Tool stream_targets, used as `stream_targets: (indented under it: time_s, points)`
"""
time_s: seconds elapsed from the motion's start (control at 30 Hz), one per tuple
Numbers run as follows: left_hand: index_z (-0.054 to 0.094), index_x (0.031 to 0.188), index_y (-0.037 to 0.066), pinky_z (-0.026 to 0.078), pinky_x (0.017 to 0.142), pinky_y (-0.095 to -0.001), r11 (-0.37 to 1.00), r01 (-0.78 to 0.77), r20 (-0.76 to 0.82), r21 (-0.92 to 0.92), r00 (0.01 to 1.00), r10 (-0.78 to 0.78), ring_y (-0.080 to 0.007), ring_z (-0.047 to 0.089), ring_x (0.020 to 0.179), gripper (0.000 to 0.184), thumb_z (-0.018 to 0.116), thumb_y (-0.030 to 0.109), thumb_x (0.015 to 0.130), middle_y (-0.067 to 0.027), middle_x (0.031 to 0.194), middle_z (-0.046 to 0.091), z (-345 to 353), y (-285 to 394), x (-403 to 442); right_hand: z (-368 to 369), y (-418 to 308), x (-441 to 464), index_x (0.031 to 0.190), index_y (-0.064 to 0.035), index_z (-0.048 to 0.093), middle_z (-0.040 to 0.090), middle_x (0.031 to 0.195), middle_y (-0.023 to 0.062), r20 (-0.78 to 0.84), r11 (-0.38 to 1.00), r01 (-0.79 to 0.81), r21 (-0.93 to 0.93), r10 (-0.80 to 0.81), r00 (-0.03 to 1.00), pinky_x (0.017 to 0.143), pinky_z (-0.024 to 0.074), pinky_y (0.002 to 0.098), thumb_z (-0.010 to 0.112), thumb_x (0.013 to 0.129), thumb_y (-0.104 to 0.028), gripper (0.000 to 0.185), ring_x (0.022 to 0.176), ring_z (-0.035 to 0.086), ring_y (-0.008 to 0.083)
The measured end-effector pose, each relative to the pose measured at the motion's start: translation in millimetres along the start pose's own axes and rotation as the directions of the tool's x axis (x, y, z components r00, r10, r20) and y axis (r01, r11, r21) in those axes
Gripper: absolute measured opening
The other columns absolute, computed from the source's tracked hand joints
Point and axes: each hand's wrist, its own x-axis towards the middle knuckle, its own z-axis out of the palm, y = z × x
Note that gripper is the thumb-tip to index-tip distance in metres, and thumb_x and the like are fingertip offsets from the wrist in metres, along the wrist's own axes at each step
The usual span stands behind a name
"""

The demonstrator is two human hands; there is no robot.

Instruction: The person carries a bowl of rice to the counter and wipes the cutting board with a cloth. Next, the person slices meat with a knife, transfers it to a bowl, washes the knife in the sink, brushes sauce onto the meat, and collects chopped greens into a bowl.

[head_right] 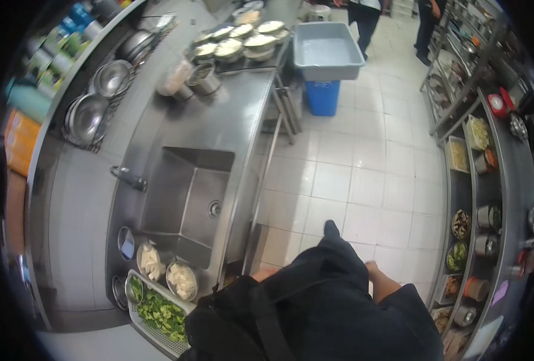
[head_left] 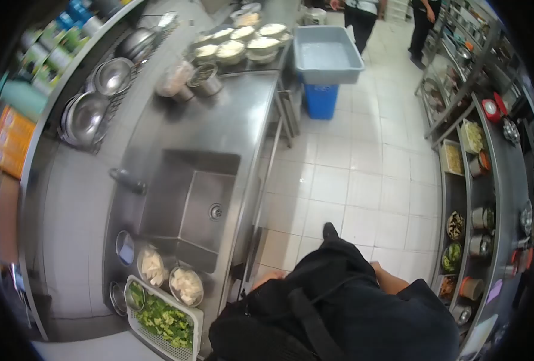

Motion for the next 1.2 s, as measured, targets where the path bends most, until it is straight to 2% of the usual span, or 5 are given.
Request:
stream_targets:
  time_s: [0.5, 0.6, 0.77, 1.03, 1.2]
  points:
    - [0.065, 0.1, 0.005, 0.048, 0.061, -0.0291, 0.93, -0.262, -0.496, -0.259, 0.862, 0.105, -0.0122, 0.058, 0.071, 0.015, 0.064, 0.018, 0.091, -0.0023, 0.082, 0.063, -42, 370, 128, -181, -307, 106, 0.097, -0.0052, 0.063, 0.061, 0.067, 0.007, -0.262, 0.79, 0.251, 0.559, -0.118, 0.958, 0.044, 0.0458, 0.0263, 0.06, 0.089, -0.013, 0.011, 0.05, 0.055, 0.013]
    - [0.059, 0.094, 0.01, 0.046, 0.057, -0.0287, 0.635, -0.703, -0.499, -0.321, 0.695, 0.517, -0.0127, 0.057, 0.065, 0.013, 0.062, 0.022, 0.094, -0.0023, 0.074, 0.059, -102, 535, 149, -179, -286, 136, 0.095, -0.0038, 0.064, 0.063, 0.068, 0.0093, -0.199, 0.903, 0.159, 0.4, -0.084, 0.976, 0.044, 0.0477, 0.0276, 0.059, 0.088, -0.011, 0.011, 0.052, 0.059, 0.0152]
    - [0.057, 0.087, 0.012, 0.047, 0.056, -0.0285, 0.303, -0.839, -0.674, -0.452, 0.544, 0.499, -0.014, 0.057, 0.063, 0.016, 0.06, 0.026, 0.094, -0.0024, 0.071, 0.058, -224, 779, 191, -176, -275, 118, 0.094, 0.0006, 0.068, 0.067, 0.073, 0.0143, -0.145, 0.985, -0.028, 0.173, 0.054, 0.988, 0.045, 0.0495, 0.0315, 0.06, 0.082, -0.006, 0.015, 0.054, 0.062, 0.0201]
    - [0.027, 0.138, -0.006, 0.058, 0.083, -0.0394, 0.219, -0.329, -0.204, -0.918, 0.869, 0.45, -0.0328, 0.059, 0.098, 0.064, 0.055, 0.033, 0.097, -0.0217, 0.119, 0.047, -252, 976, 337, -174, -279, 134, 0.11, 0.0028, 0.061, 0.066, 0.086, 0.017, -0.305, 0.733, 0.042, 0.679, 0.23, 0.924, 0.054, 0.0548, 0.0322, 0.059, 0.087, -0.01, 0.026, 0.067, 0.067, 0.0229]
    - [0.013, 0.149, 0.002, 0.056, 0.084, -0.0461, -0.041, -0.388, -0.377, -0.921, 0.856, 0.353, -0.037, 0.057, 0.102, 0.073, 0.051, 0.037, 0.097, -0.0247, 0.124, 0.043, -264, 1031, 380, -180, -296, 117, 0.11, 0.0028, 0.061, 0.066, 0.086, 0.0164, -0.279, 0.74, 0.001, 0.672, 0.253, 0.926, 0.055, 0.0547, 0.0319, 0.059, 0.088, -0.01, 0.026, 0.068, 0.067, 0.0223]
